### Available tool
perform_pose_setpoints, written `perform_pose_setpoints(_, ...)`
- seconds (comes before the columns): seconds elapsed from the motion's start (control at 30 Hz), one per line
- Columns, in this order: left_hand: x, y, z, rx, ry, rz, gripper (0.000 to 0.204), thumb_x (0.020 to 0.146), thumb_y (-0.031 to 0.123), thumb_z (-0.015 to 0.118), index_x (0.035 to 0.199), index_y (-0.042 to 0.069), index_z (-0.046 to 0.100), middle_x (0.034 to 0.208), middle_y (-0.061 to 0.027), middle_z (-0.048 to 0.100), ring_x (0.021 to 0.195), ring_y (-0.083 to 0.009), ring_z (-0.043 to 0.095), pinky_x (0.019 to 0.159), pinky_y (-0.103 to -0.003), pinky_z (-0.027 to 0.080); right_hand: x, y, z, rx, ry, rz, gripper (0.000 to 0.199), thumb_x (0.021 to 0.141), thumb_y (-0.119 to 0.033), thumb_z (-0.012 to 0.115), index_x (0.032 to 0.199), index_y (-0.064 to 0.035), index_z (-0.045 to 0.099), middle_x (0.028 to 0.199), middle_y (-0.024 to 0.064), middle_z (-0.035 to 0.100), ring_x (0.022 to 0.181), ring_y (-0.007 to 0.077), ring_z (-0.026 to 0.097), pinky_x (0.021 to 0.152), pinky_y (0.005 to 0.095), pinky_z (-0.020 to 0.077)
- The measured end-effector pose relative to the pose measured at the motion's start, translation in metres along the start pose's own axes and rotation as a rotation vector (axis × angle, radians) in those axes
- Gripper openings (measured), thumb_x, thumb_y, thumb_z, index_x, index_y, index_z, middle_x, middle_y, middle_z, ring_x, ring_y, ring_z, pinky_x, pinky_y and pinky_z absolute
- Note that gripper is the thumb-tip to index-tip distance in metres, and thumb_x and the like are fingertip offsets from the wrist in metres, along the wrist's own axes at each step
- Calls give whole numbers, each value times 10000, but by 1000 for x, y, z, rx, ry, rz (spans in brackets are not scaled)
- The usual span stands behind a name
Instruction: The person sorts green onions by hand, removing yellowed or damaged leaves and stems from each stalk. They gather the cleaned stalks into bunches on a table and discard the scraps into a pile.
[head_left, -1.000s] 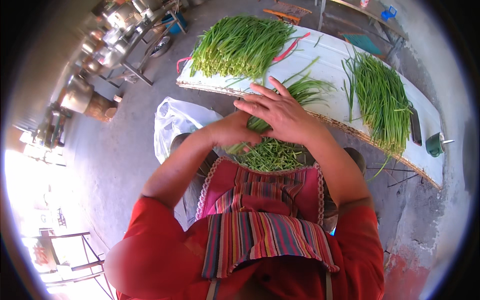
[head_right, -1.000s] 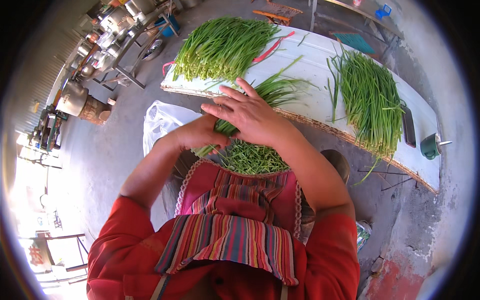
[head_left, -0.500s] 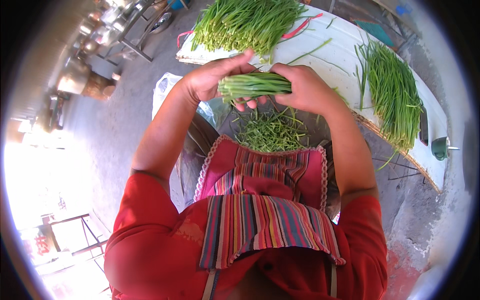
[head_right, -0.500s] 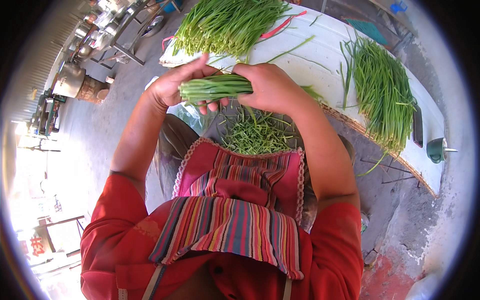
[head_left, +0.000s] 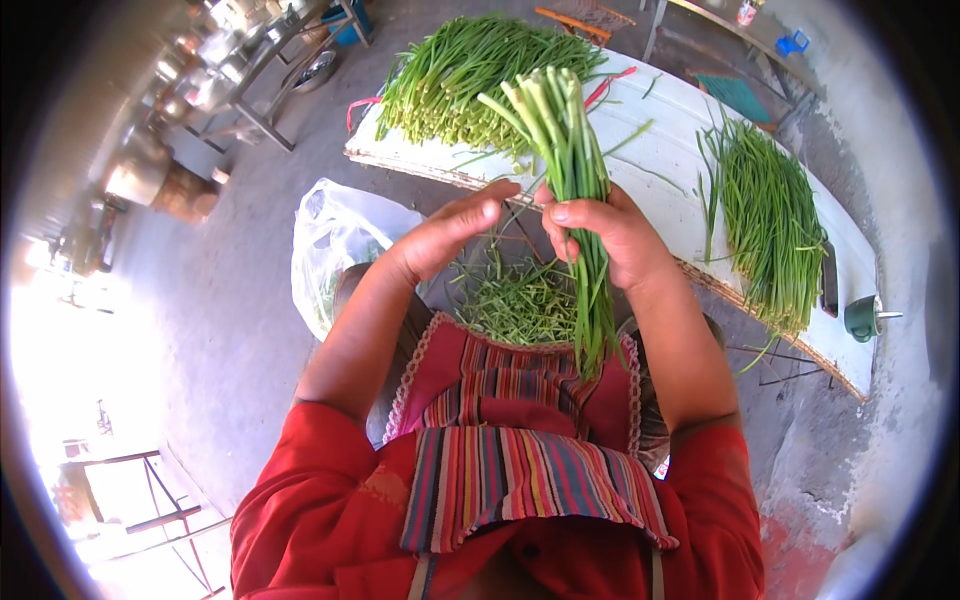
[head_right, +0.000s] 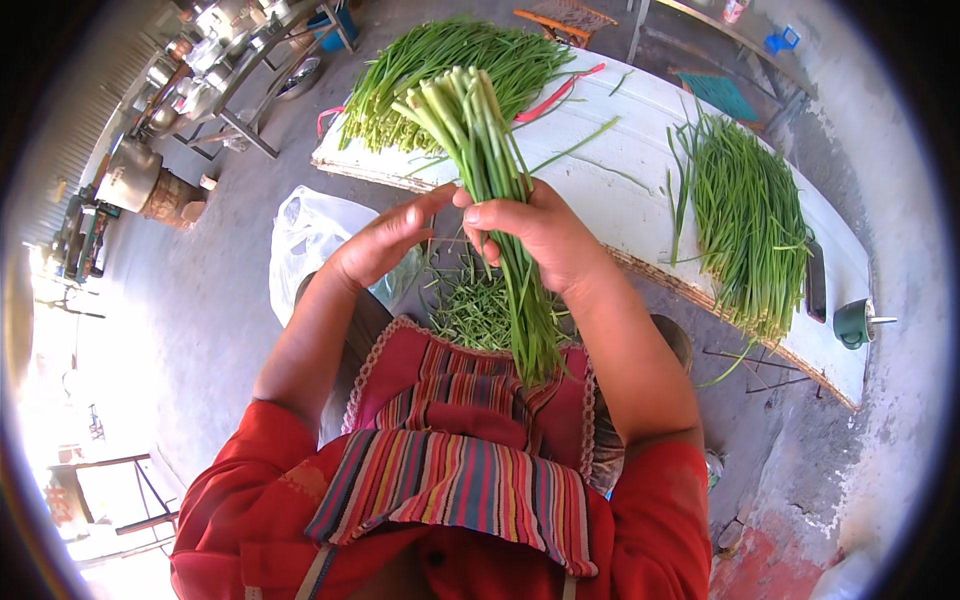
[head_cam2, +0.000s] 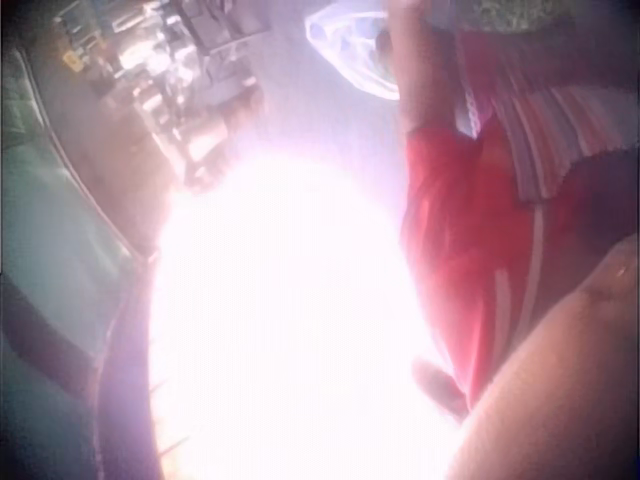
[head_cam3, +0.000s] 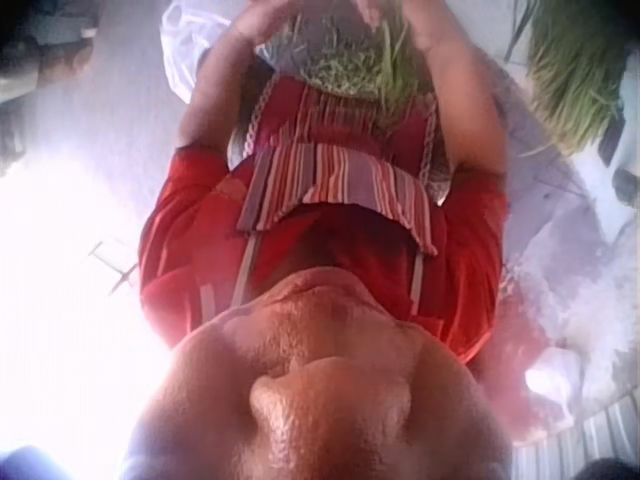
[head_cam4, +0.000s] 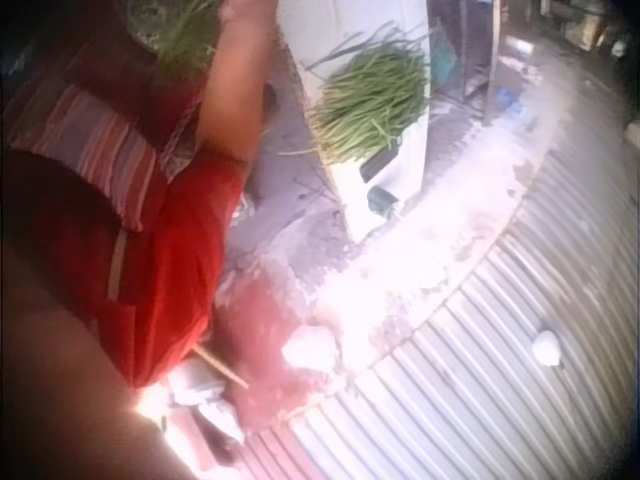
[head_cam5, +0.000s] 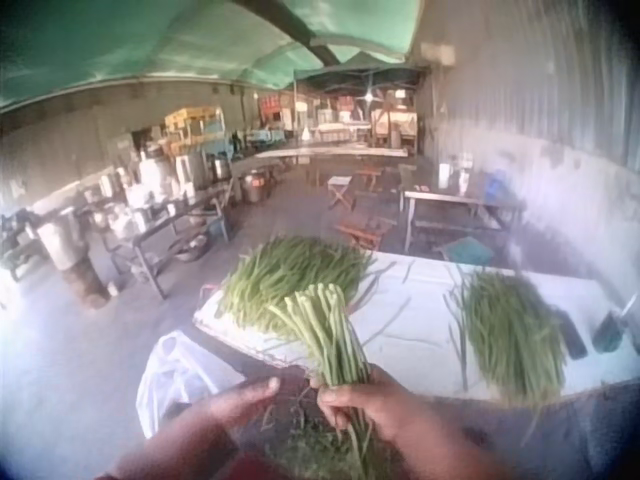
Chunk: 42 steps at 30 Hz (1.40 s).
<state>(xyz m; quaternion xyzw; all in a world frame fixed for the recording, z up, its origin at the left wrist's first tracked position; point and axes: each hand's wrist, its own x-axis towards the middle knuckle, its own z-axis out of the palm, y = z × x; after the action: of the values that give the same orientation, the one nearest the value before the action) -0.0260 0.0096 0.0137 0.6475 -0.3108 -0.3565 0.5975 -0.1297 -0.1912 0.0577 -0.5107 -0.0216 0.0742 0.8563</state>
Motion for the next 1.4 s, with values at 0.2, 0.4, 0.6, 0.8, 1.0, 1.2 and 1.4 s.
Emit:
perform_pose_setpoints(0.2,31,32,29,-237,-159,143,655,798,371,635,1286,-4,414,1142,-93,544,833,-139,563,559,-226,458,21,34,3,-267,105,-108,163,811,-112,624,919,-5,564,770,46,579,623,136,574,546,250,470)
perform_pose_setpoints(0.4,41,9,18,-437,-156,148,449,821,246,631,1176,-7,527,1097,-93,585,604,-134,585,407,-216,458,32,50,11,-233,125,-55,178,788,-34,613,947,5,547,786,72,581,621,165,588,543,277,489)
perform_pose_setpoints(0.6,37,12,-3,-514,-296,228,433,827,185,588,1200,-18,503,1202,-122,549,660,-138,619,415,-242,506,37,40,25,-11,77,-9,182,803,-87,632,935,17,561,779,69,586,636,168,594,531,287,493)
perform_pose_setpoints(0.8,29,5,-5,-492,-109,228,505,779,284,532,1187,-11,500,1122,-121,576,720,-144,572,528,-230,451,46,50,26,-307,56,-37,252,819,-182,655,953,11,563,796,59,607,683,149,604,615,276,496)
perform_pose_setpoints(1.0,31,-12,1,-769,-46,362,543,714,303,479,1136,-34,530,1034,-170,618,893,-223,593,775,-314,485,49,51,32,-783,23,-320,292,846,-223,633,984,20,551,722,15,558,655,102,531,633,254,446)
perform_pose_setpoints(1.2,28,-12,-12,-1012,-117,419,420,712,316,506,996,7,510,713,-152,558,712,-298,596,760,-432,490,37,27,2,-747,68,-214,253,844,-270,639,858,-23,585,661,-16,563,568,43,485,520,204,392)
perform_pose_setpoints(1.4,27,-14,-1,-970,-283,150,498,695,280,511,1071,-45,484,682,-159,538,484,-223,542,474,-351,501,42,17,2,-619,250,-339,197,881,-199,591,829,-10,567,644,-7,544,545,42,476,487,181,369)
